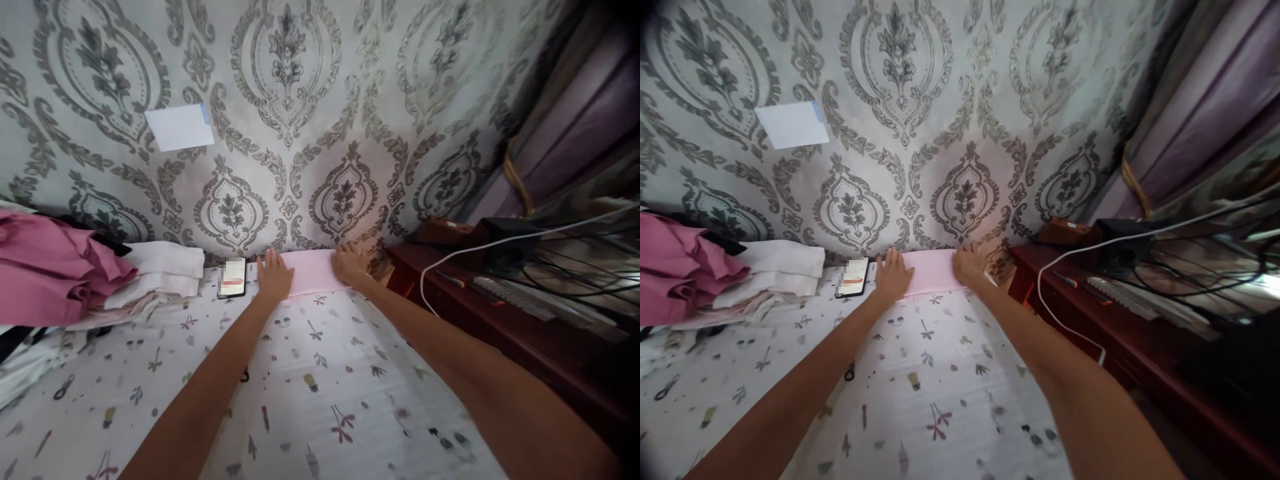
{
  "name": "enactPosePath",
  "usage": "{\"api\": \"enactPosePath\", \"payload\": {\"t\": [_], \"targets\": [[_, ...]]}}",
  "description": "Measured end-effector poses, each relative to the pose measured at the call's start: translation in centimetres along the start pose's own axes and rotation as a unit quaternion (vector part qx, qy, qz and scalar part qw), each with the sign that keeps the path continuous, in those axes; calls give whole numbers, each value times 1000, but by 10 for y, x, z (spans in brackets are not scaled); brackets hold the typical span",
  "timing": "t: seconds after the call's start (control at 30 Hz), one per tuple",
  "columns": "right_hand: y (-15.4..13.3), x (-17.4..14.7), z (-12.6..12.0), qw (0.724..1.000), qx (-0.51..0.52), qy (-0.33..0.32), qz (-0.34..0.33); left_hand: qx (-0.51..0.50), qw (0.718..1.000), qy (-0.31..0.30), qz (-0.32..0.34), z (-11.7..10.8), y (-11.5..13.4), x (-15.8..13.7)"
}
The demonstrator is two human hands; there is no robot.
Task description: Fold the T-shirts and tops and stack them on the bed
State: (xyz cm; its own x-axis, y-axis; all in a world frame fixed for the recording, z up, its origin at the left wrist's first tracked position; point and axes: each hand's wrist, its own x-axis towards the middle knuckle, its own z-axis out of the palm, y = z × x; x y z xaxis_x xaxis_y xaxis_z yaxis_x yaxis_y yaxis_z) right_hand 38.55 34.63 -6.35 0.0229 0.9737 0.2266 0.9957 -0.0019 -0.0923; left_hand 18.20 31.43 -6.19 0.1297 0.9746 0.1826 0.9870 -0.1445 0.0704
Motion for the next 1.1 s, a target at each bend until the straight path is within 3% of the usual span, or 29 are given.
{"api": "enactPosePath", "payload": {"t": [0.13,0.3,0.53,0.7,0.8,0.93,1.1], "targets": [[-11,-29,9,995,6,-35,-98,-43,995,-51,80,6,13,-20],[-11,-43,13,993,6,-63,-98,-42,992,-102,64,1,3,-40],[-18,-49,16,994,-40,51,-89,-35,990,-122,65,-16,-44,-96],[-24,-91,18,982,-7,117,-145,-31,987,-120,102,-47,-81,-135],[-27,-132,16,974,29,114,-191,1,995,-78,63,-78,-115,-129],[-31,-179,8,969,63,97,-218,32,999,22,-17,-116,-167,-98],[-32,-195,2,965,106,101,-219,-25,993,74,-91,-137,-216,-67]]}}
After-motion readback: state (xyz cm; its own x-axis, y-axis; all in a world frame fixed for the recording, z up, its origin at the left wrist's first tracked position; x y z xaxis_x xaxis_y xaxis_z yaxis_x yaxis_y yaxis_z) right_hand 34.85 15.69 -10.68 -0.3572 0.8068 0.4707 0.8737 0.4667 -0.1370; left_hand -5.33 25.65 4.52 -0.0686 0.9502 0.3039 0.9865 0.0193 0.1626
